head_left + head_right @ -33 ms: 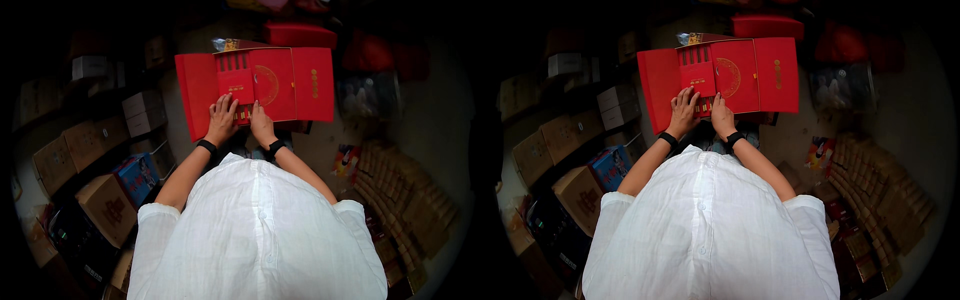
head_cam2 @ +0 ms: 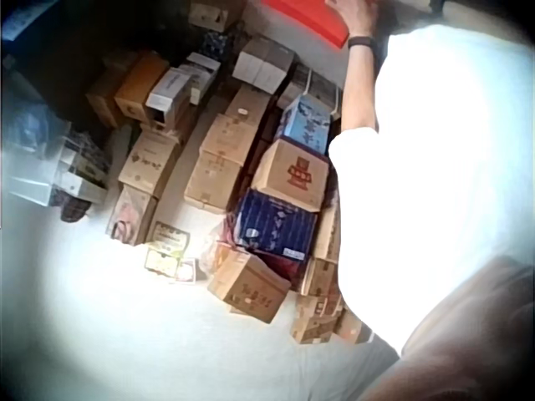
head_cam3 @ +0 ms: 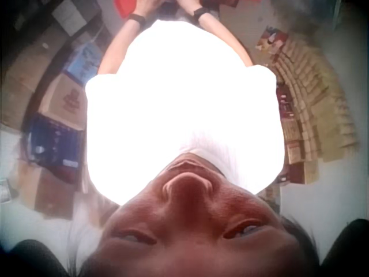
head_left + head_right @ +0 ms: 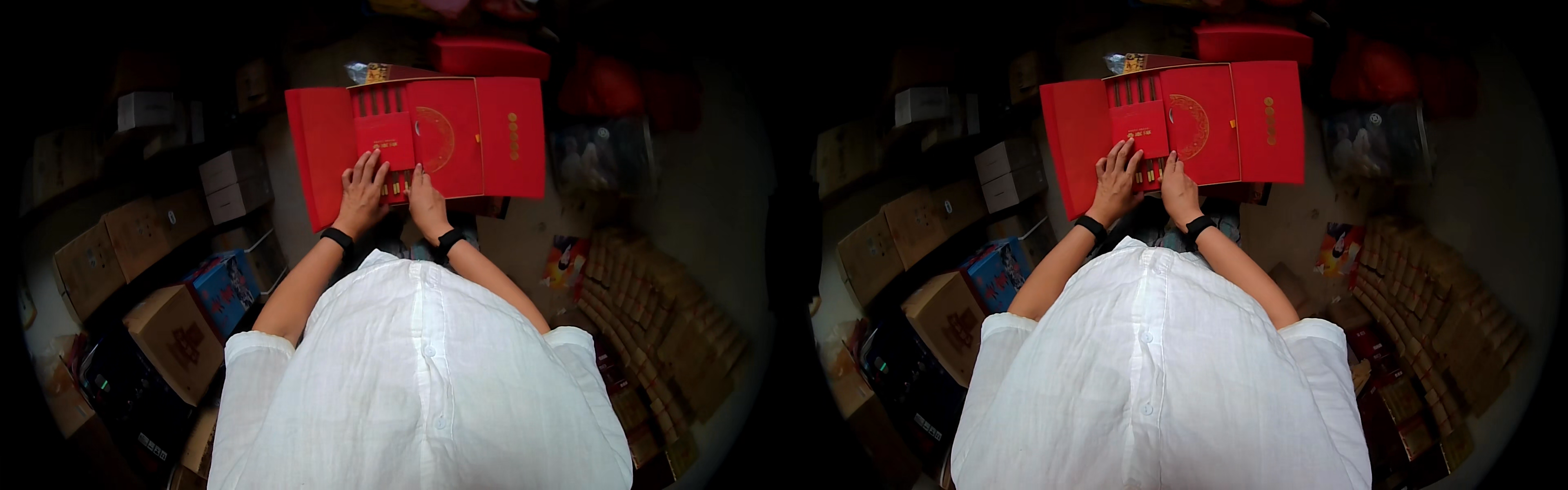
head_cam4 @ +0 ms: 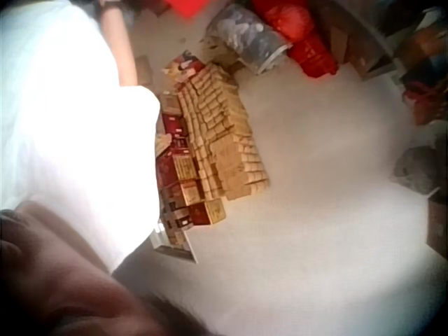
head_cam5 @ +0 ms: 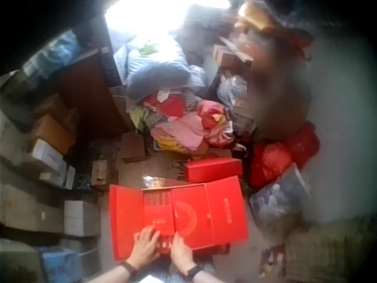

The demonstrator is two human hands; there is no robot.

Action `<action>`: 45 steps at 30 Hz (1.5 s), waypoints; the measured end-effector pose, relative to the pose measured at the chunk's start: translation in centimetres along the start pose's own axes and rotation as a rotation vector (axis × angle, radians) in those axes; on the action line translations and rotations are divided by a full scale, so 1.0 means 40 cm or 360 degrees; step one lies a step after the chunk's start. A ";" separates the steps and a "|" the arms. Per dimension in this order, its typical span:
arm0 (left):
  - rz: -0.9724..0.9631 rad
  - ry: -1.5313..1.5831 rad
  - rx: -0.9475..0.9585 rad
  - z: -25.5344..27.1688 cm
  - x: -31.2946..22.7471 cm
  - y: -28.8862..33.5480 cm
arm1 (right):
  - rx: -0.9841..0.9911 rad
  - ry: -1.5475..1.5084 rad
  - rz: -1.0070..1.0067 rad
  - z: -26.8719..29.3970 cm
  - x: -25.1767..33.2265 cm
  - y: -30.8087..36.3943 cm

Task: The person picks up a red box from a pile of boxes, opens it to reveal four small white bowls, then picks up a bundle of incense sticks, replaces them in their sleeve, and places them back into the red box before closing it.

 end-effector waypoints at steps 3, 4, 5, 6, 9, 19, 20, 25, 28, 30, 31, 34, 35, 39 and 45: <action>-0.0034 0.0094 0.0062 0.008 -0.002 -0.007 | 0.0047 -0.0050 -0.0022 -0.003 0.003 0.013; -0.0031 0.0093 0.0063 0.000 0.002 -0.005 | -0.0041 -0.0061 0.0070 0.001 -0.001 0.021; -0.0035 0.0025 0.0059 -0.012 0.006 -0.004 | -0.0130 -0.0072 0.0161 0.004 -0.005 0.026; -0.0040 -0.0043 0.0055 -0.023 0.009 -0.004 | -0.0129 -0.0072 0.0161 0.003 -0.009 0.028; -0.0113 -0.0422 -0.0056 -0.077 0.041 0.002 | -0.0023 -0.0053 0.0297 0.005 -0.011 0.022; 0.0287 -0.0275 0.0108 0.000 -0.035 -0.090 | -0.0300 -0.0043 0.0441 0.151 -0.084 -0.036; 0.0290 -0.0208 0.0065 0.028 -0.032 -0.090 | -0.0476 0.0048 0.0344 0.179 -0.109 -0.045; 0.0352 -0.0283 -0.0635 0.274 -0.077 -0.065 | -0.1072 0.0231 -0.0209 0.332 -0.289 -0.022; 0.0613 0.0931 -0.0639 0.224 -0.002 -0.019 | -0.0958 -0.0392 -0.0531 0.372 -0.371 -0.003; 0.0475 0.0849 -0.0339 0.181 -0.007 -0.017 | -0.0562 -0.1227 -0.0738 0.368 -0.386 0.019; 0.0325 0.0762 -0.0043 0.155 -0.021 -0.027 | -0.0564 -0.1217 -0.0741 0.372 -0.366 0.029; 0.0168 0.0336 0.0078 0.048 -0.055 -0.057 | -0.0865 -0.0188 -0.0183 0.376 -0.322 0.027; 0.0168 0.0342 0.0082 0.016 -0.065 -0.071 | -0.0861 -0.0183 -0.0186 0.358 -0.346 0.020; 0.0102 0.0112 0.0180 -0.059 -0.089 -0.083 | -0.0985 -0.0170 -0.0662 0.320 -0.468 0.013; 0.0207 0.0481 0.0065 -0.038 -0.053 -0.062 | -0.0429 -0.0804 -0.0419 0.449 -0.349 0.062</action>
Point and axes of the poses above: each hand's wrist, its own y-axis away from the middle knuckle, its own z-axis out of the back of the hand, x = y × z, the point moved 2 cm from there along -y, towards the middle knuckle, and after that the axes turned 1 degree about x, right-handed, at the moved point
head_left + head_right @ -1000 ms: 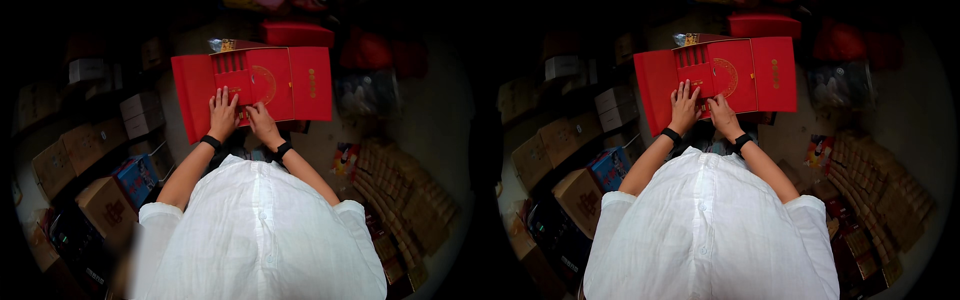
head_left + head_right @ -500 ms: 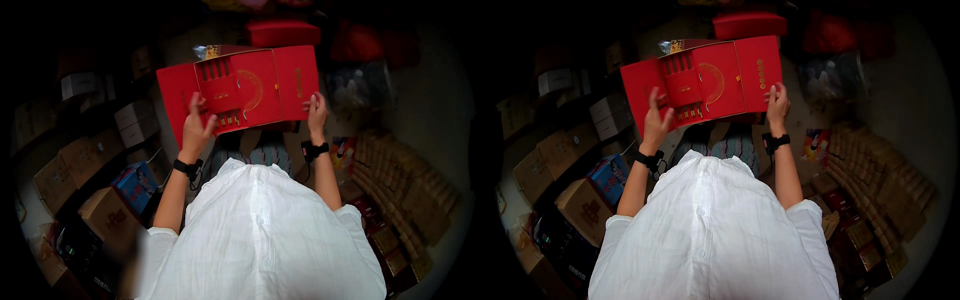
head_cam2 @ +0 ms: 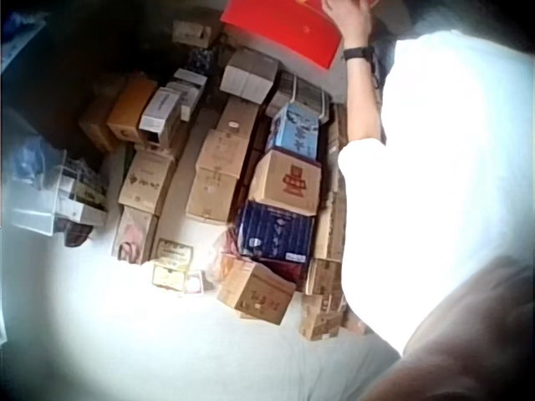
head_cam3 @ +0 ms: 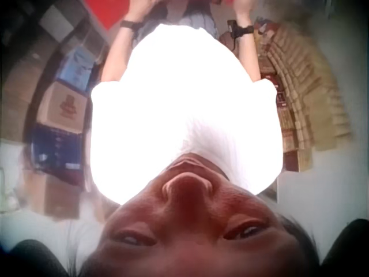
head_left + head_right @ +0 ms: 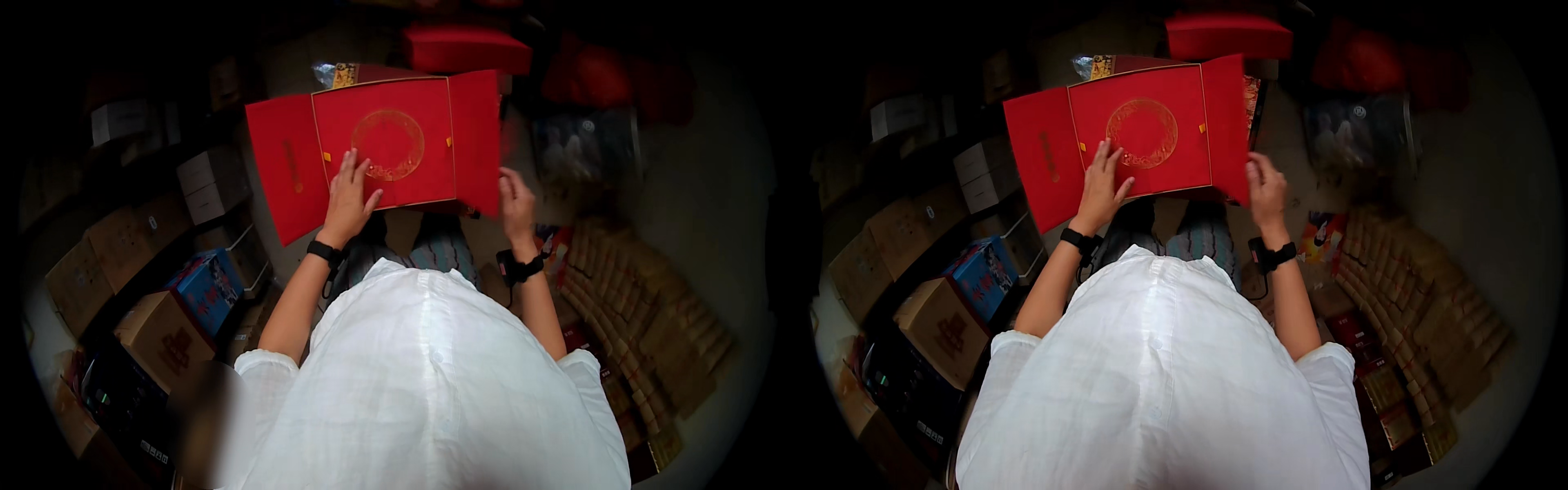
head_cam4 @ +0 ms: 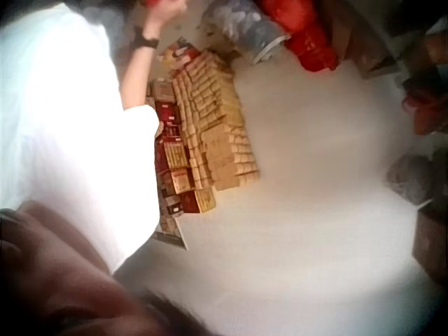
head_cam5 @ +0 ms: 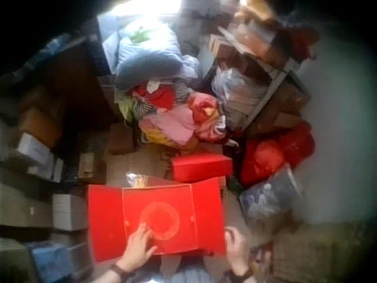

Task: The person picks up a red box from a pile of boxes, opens it to reveal four small white bowls, then picks up a bundle of incense sticks, replaces them in their sleeve, and places them back into the red box before closing it.

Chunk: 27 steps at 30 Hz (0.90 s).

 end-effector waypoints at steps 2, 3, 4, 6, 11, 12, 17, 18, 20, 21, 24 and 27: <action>0.0157 -0.0040 -0.0289 0.068 -0.039 0.001 | 0.0467 -0.0076 0.0235 -0.062 0.018 0.025; 0.0165 -0.0073 -0.0429 0.105 -0.048 0.009 | 0.0563 0.0106 0.0439 -0.095 0.032 0.031; 0.0171 -0.0079 -0.0433 0.138 -0.054 0.021 | 0.0665 0.0286 0.0648 -0.133 0.044 0.039; 0.0279 -0.0360 -0.0820 0.197 -0.062 0.039 | 0.0718 0.0629 0.0667 -0.203 -0.001 0.063; 0.0896 -0.0236 -0.1142 0.219 0.053 0.112 | 0.0800 0.0991 0.0701 -0.252 -0.012 0.073; 0.1089 0.0220 -0.1081 0.198 0.093 0.129 | 0.0853 0.0944 0.0706 -0.246 -0.016 0.065; 0.0673 0.0534 -0.0560 0.182 0.023 0.105 | 0.0918 0.0688 0.0769 -0.222 -0.068 0.020; 0.0625 0.0739 -0.0342 0.143 0.017 0.092 | 0.0894 0.0436 0.0702 -0.218 -0.076 0.010; 0.0575 0.0935 -0.0125 0.063 0.016 0.077 | 0.0869 0.0179 0.0637 -0.213 -0.076 -0.010; 0.0584 0.0486 -0.0274 0.021 0.023 0.078 | 0.0772 0.0097 0.0514 -0.207 -0.074 -0.023; 0.0765 0.0221 -0.0390 -0.003 0.033 0.038 | 0.0621 -0.0110 0.0220 -0.196 -0.105 -0.061; 0.0952 -0.0118 -0.0584 -0.007 0.088 0.017 | 0.0549 -0.0476 -0.0141 -0.203 -0.175 -0.100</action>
Point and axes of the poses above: each hand's wrist, its own y-axis away from the middle knuckle, its own z-axis out of the back of the hand, x = y × z, the point moved 2 cm from there along -y, towards the middle knuckle, and after that the axes turned 1 degree about x, right-handed, at the moved point
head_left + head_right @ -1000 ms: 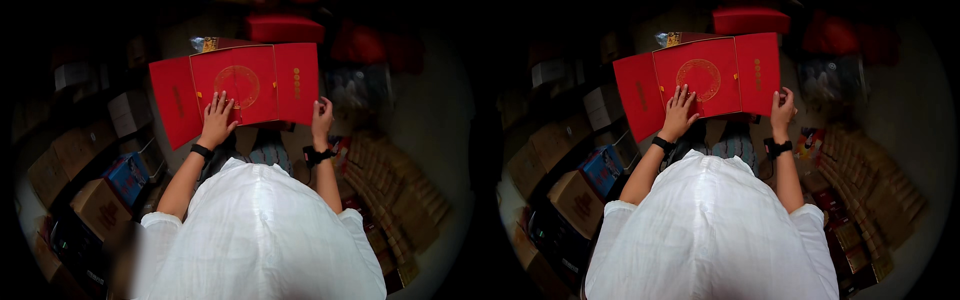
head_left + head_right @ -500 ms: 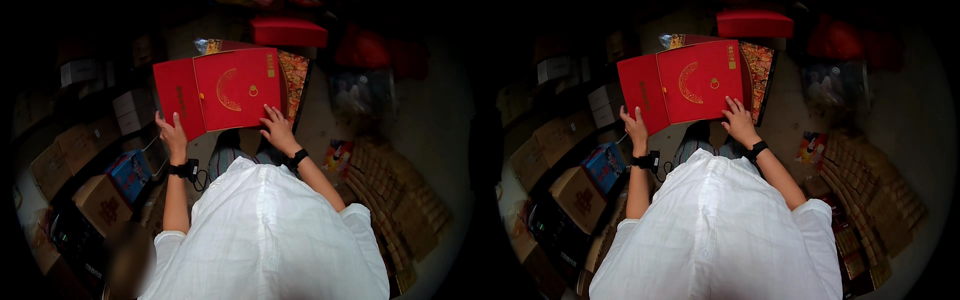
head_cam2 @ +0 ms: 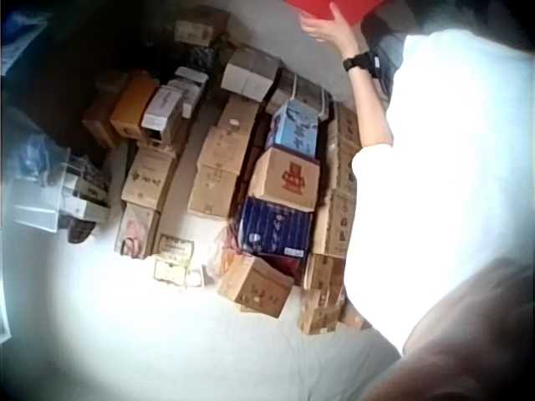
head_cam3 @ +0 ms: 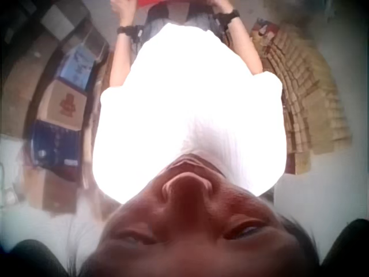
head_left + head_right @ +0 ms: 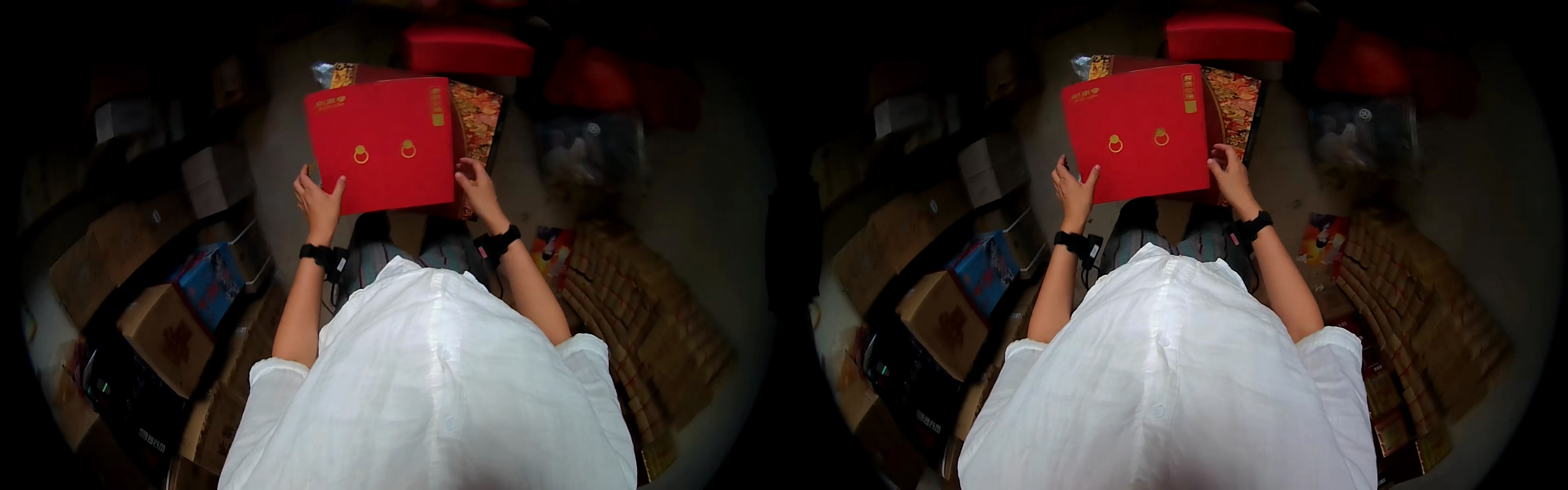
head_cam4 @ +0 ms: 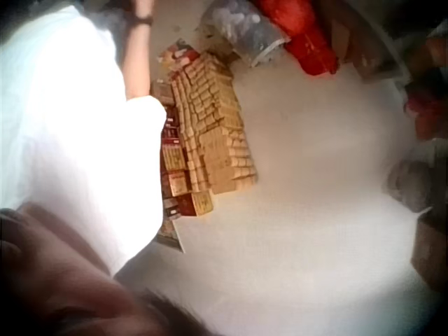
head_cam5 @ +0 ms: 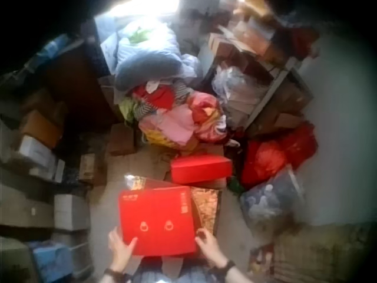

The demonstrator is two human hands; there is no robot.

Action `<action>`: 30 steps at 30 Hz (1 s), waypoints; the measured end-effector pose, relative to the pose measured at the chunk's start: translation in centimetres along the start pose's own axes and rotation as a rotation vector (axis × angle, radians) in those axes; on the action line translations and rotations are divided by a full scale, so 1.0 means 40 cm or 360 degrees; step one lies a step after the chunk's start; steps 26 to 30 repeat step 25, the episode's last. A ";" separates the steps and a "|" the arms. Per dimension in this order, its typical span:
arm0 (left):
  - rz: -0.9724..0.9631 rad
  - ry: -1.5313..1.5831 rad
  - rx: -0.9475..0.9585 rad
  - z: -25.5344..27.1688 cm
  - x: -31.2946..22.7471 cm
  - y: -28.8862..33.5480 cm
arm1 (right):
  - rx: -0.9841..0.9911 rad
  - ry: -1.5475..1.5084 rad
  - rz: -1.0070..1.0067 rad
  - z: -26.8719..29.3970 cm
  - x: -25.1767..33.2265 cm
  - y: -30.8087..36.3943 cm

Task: The person picks up a red box from a pile of boxes, opens it to reveal four small white bowls, then picks up a bundle of incense sticks, replaces them in their sleeve, and places them back into the red box before closing it.

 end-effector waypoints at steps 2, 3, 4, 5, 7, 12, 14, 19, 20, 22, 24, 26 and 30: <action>0.0235 0.0549 0.0112 -0.031 0.074 -0.045 | 0.0071 -0.0009 -0.0029 0.001 -0.022 -0.049; 0.0248 0.0535 0.0102 -0.032 0.092 -0.064 | 0.0112 -0.0009 -0.0060 -0.004 -0.032 -0.068; 0.0474 0.0950 0.0363 -0.039 0.105 -0.075 | 0.0192 -0.0059 -0.0230 -0.010 -0.007 -0.078; 0.0689 0.1370 0.0629 -0.042 0.099 -0.086 | 0.0199 -0.0063 -0.0240 -0.010 0.007 -0.090; 0.0770 0.1336 0.0660 -0.038 0.097 -0.111 | 0.0280 -0.0115 -0.0372 -0.019 0.026 -0.119; 0.0701 0.1466 0.0762 -0.051 0.089 -0.172 | 0.0479 -0.0193 -0.0304 -0.044 0.013 -0.171; 0.0671 0.1562 0.0849 -0.050 0.048 -0.192 | 0.0517 0.0009 -0.0295 -0.045 -0.033 -0.193; 0.0713 0.1580 0.0750 -0.057 -0.006 -0.185 | 0.0607 0.0201 -0.0234 -0.028 -0.022 -0.202; 0.0710 0.1591 0.0751 -0.067 0.006 -0.178 | 0.0644 0.0202 -0.0212 -0.024 0.000 -0.202; 0.0596 0.1195 0.0527 -0.069 0.039 -0.158 | 0.0740 0.0189 -0.0270 -0.017 0.046 -0.204; 0.0574 0.1187 0.0532 -0.072 0.052 -0.148 | 0.0883 0.0155 -0.0465 -0.001 0.141 -0.186; 0.0549 0.1164 0.0530 -0.065 0.052 -0.149 | 0.0924 0.0179 -0.0488 0.010 0.167 -0.188; 0.0549 0.1164 0.0530 -0.065 0.052 -0.149 | 0.0924 0.0179 -0.0488 0.010 0.167 -0.188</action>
Point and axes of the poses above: each hand's wrist, its own y-axis away from the middle knuckle, its own z-axis out of the back of the hand, x = y × z, the point moved 2 cm from there along -y, towards the middle knuckle, and after that the axes turned 1 degree about x, right-handed, at the moved point
